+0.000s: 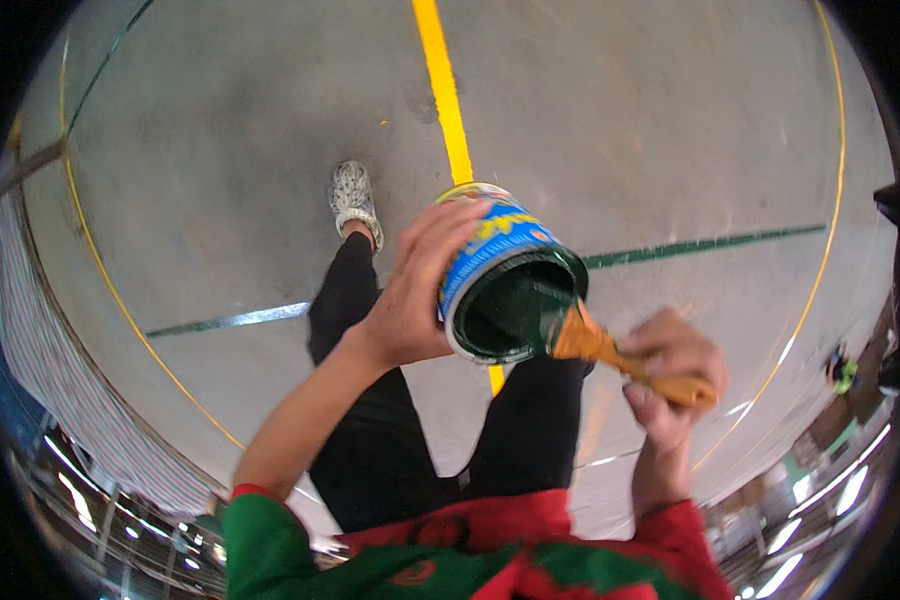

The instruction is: The person paints a green line on a concrete floor using a paintbrush and a paint can. They repeatedly dip the brush into the can and apply paint along a pre-marked line, moving forward as they work.

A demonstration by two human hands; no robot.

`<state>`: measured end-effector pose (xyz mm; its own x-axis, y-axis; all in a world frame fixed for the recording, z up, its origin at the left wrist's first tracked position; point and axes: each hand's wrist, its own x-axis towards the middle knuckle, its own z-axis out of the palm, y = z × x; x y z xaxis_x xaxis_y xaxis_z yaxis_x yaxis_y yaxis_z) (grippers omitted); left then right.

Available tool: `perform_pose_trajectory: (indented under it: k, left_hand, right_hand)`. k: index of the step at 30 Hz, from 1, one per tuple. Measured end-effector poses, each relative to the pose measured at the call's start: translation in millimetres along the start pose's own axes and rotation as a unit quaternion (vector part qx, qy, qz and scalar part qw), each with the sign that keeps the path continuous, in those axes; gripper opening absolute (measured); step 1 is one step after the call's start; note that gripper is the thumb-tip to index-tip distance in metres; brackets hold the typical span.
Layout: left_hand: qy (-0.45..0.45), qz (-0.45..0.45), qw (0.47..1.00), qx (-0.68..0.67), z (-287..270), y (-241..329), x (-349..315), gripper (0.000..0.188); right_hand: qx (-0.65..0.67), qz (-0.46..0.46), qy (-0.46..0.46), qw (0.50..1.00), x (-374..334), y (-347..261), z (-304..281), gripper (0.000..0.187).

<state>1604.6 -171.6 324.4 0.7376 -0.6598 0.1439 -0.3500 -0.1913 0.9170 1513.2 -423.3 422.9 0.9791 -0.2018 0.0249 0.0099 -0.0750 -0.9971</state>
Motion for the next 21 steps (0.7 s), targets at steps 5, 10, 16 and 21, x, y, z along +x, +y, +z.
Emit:
perform_pose_trajectory:
  k: [5, 10, 16, 21]
  left_hand:
    - [-0.016, -0.021, 0.999, -0.023, -4.1, 17.9, -1.1, 0.112]
    - [0.099, -0.044, 0.994, -0.002, 45.5, 110.7, -58.6, 0.118]
    - [0.287, -0.17, 0.943, 0.013, 166.2, 228.8, -180.1, 0.129]
    - [0.419, -0.249, 0.873, -0.022, 264.2, 267.6, -268.6, 0.127]
  right_hand:
    - [-0.009, -0.029, 0.021, 0.999, -19.2, -14.1, -1.3, 0.022]
    - [0.007, -0.082, -0.089, 0.993, -42.6, -55.3, -44.1, 0.023]
    - [0.024, -0.031, -0.344, 0.938, -108.8, -115.9, -98.4, 0.024]
    - [0.028, 0.077, -0.39, 0.917, -185.4, -105.2, -107.2, 0.024]
